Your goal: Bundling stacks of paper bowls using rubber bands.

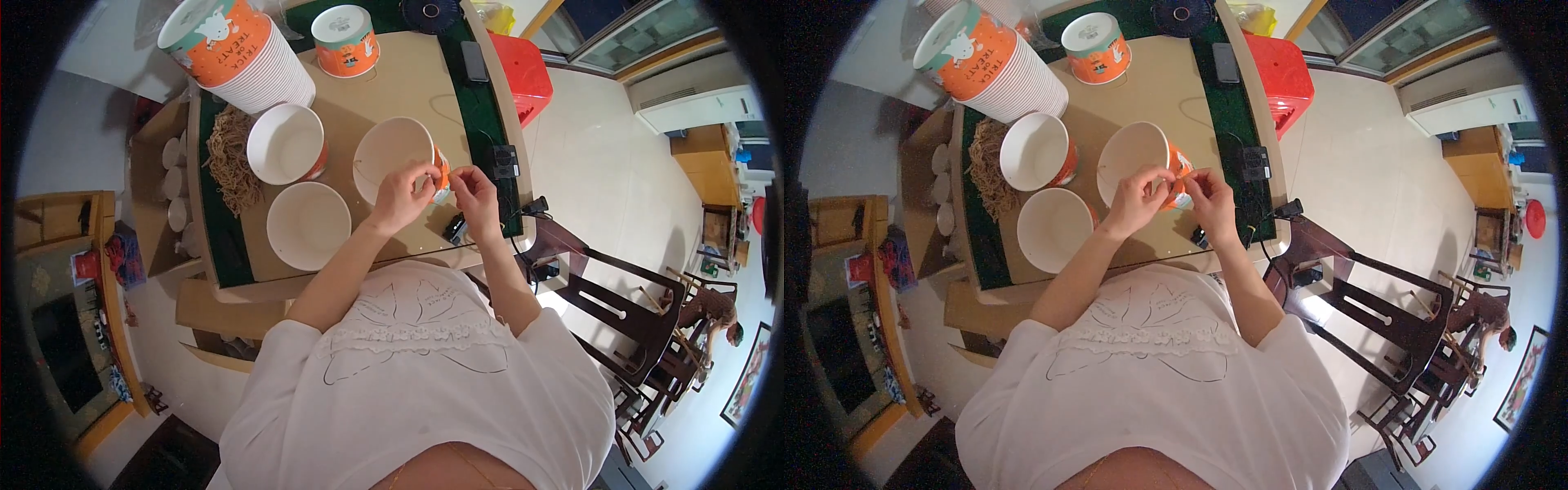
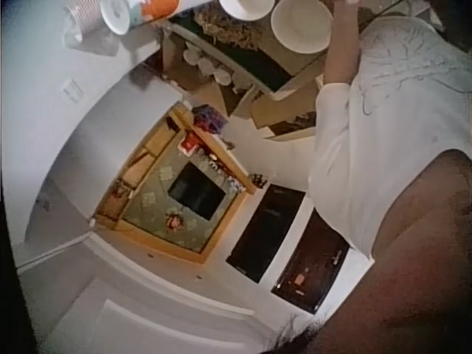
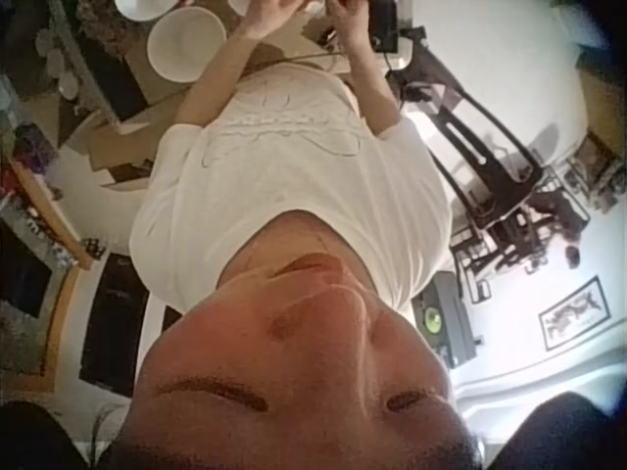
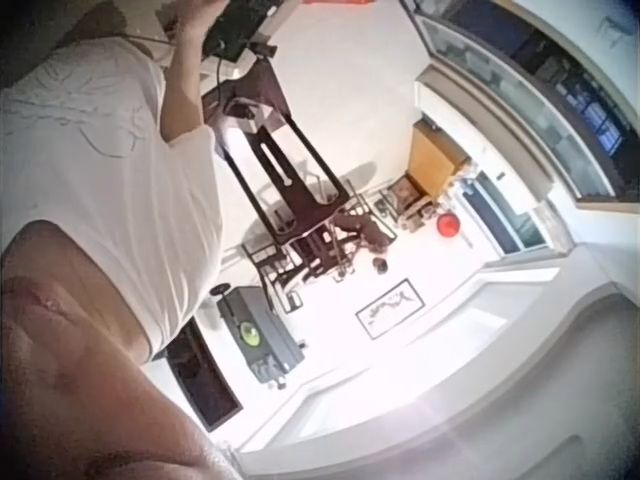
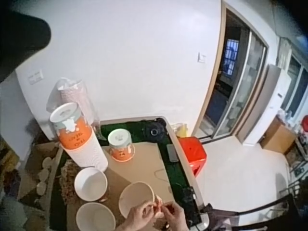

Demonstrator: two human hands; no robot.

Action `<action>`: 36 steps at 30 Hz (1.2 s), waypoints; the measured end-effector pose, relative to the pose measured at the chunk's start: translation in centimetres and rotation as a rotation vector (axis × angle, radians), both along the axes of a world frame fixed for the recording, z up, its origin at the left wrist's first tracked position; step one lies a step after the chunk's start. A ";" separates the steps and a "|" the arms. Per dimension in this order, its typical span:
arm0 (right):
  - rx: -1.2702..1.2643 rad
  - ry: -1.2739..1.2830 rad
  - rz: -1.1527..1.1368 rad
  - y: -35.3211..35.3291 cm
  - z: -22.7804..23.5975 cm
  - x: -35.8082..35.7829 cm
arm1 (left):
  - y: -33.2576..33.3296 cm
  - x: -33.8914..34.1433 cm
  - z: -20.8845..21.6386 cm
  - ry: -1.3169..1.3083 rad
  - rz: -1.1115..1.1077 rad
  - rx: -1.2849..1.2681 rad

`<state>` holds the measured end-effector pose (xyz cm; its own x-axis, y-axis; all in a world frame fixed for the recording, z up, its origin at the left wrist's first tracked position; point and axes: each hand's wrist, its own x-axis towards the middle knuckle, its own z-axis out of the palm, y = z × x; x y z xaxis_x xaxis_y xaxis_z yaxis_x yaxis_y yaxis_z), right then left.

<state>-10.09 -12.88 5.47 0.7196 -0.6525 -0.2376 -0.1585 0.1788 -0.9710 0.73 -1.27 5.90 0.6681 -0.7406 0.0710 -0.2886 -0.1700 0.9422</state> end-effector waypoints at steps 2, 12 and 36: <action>-0.128 -0.045 0.024 0.2 -0.3 0.0 | 0.0 0.2 -0.9 -0.047 -0.067 -0.045; -0.539 -0.071 0.051 1.4 0.3 0.5 | -0.2 0.3 0.2 -0.143 -0.048 0.021; -0.433 -0.068 -0.064 1.0 -1.3 2.5 | 1.0 1.3 -0.8 0.027 -0.054 0.018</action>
<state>-7.55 -11.86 4.16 0.6788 -0.7254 0.1139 -0.0933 -0.2390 -0.9665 1.99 -0.31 5.12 0.6289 -0.7764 0.0398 -0.2721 -0.1718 0.9468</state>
